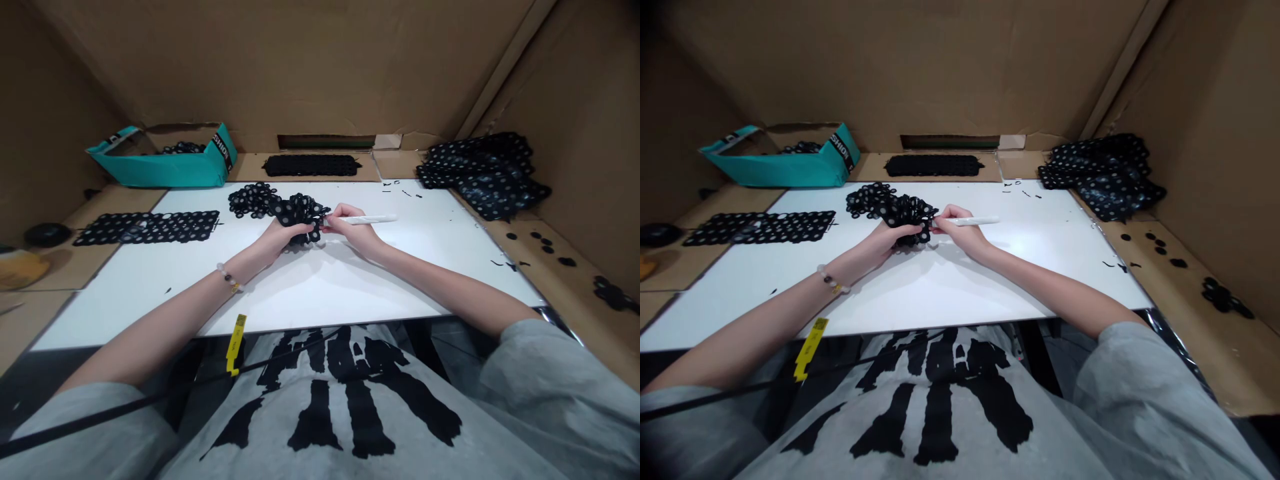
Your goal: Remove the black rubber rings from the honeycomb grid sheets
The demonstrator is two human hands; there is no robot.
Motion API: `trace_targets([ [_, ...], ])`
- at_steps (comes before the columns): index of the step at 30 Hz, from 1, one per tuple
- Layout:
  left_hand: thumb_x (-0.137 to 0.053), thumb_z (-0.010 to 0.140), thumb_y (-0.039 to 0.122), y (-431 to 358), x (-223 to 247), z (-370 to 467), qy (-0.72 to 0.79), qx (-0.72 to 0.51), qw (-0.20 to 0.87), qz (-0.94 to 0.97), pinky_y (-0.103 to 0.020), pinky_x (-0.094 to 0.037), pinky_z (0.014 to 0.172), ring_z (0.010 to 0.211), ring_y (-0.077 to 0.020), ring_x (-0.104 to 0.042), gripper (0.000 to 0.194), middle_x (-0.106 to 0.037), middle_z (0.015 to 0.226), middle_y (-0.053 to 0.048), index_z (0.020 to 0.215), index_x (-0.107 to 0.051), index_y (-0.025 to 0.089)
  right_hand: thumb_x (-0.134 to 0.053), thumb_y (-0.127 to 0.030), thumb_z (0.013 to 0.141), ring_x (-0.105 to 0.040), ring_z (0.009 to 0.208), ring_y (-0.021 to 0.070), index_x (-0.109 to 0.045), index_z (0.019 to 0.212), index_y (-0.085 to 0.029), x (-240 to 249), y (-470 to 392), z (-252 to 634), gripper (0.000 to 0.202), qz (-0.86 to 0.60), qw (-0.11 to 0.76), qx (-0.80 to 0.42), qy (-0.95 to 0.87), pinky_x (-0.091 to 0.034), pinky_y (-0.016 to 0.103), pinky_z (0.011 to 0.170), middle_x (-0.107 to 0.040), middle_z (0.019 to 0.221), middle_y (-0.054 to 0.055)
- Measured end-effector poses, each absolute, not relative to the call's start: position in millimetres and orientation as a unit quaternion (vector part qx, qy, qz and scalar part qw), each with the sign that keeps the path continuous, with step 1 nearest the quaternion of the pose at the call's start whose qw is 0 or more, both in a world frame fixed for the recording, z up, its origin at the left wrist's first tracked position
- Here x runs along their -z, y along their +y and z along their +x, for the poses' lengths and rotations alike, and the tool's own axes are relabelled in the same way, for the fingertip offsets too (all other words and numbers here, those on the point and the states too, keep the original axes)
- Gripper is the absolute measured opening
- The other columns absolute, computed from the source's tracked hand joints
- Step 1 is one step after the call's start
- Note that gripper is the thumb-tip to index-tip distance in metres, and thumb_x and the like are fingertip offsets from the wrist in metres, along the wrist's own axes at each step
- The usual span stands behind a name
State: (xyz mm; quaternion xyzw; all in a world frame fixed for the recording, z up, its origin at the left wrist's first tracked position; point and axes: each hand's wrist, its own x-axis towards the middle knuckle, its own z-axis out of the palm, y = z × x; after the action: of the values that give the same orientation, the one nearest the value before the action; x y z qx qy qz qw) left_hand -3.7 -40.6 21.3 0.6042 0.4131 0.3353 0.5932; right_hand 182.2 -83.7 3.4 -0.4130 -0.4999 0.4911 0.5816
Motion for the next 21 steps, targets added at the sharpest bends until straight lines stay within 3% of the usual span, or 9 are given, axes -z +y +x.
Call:
trace_targets([
  [8, -0.075, 0.067, 0.022, -52, -36, -2, 0.408, -0.322, 0.610, 0.598, -0.033, -0.052, 0.072, 0.090, -0.0260, -0.068, 0.031, -0.074, 0.095, -0.010, 0.096, -0.068, 0.016, -0.059, -0.029, 0.080, -0.068, 0.079, 0.0181, -0.047, 0.072, -0.022, 2, -86, 178, 0.016, -0.457, 0.548, -0.394, -0.579, -0.051, 0.030, 0.070, -0.065, 0.073, -0.003],
  [14, -0.074, 0.068, 0.023, -58, -44, -3, 0.412, -0.293, 0.619, 0.601, -0.032, -0.052, 0.072, 0.086, -0.0248, -0.067, 0.024, -0.074, 0.088, -0.008, 0.090, -0.069, 0.017, -0.056, -0.028, 0.082, -0.066, 0.078, 0.0176, -0.047, 0.071, -0.023, 1, -88, 176, 0.015, -0.487, 0.537, -0.333, -0.603, -0.050, 0.029, 0.069, -0.067, 0.075, -0.002],
  [17, -0.075, 0.068, 0.026, -51, -41, -4, 0.430, -0.303, 0.615, 0.587, -0.033, -0.052, 0.072, 0.086, -0.0256, -0.067, 0.022, -0.073, 0.085, -0.008, 0.088, -0.069, 0.018, -0.062, -0.034, 0.082, -0.068, 0.078, 0.0164, -0.050, 0.072, -0.022, 1, -85, 178, 0.019, -0.462, 0.560, -0.388, -0.568, -0.054, 0.030, 0.074, -0.068, 0.075, -0.002],
  [21, -0.078, 0.065, 0.030, -36, -30, -4, 0.443, -0.340, 0.605, 0.567, -0.034, -0.053, 0.071, 0.083, -0.0244, -0.067, 0.027, -0.072, 0.089, -0.008, 0.087, -0.068, 0.019, -0.074, -0.041, 0.075, -0.072, 0.078, 0.0150, -0.050, 0.071, -0.021, 1, -79, 182, 0.031, -0.407, 0.550, -0.552, -0.477, -0.058, 0.032, 0.082, -0.069, 0.076, -0.001],
])
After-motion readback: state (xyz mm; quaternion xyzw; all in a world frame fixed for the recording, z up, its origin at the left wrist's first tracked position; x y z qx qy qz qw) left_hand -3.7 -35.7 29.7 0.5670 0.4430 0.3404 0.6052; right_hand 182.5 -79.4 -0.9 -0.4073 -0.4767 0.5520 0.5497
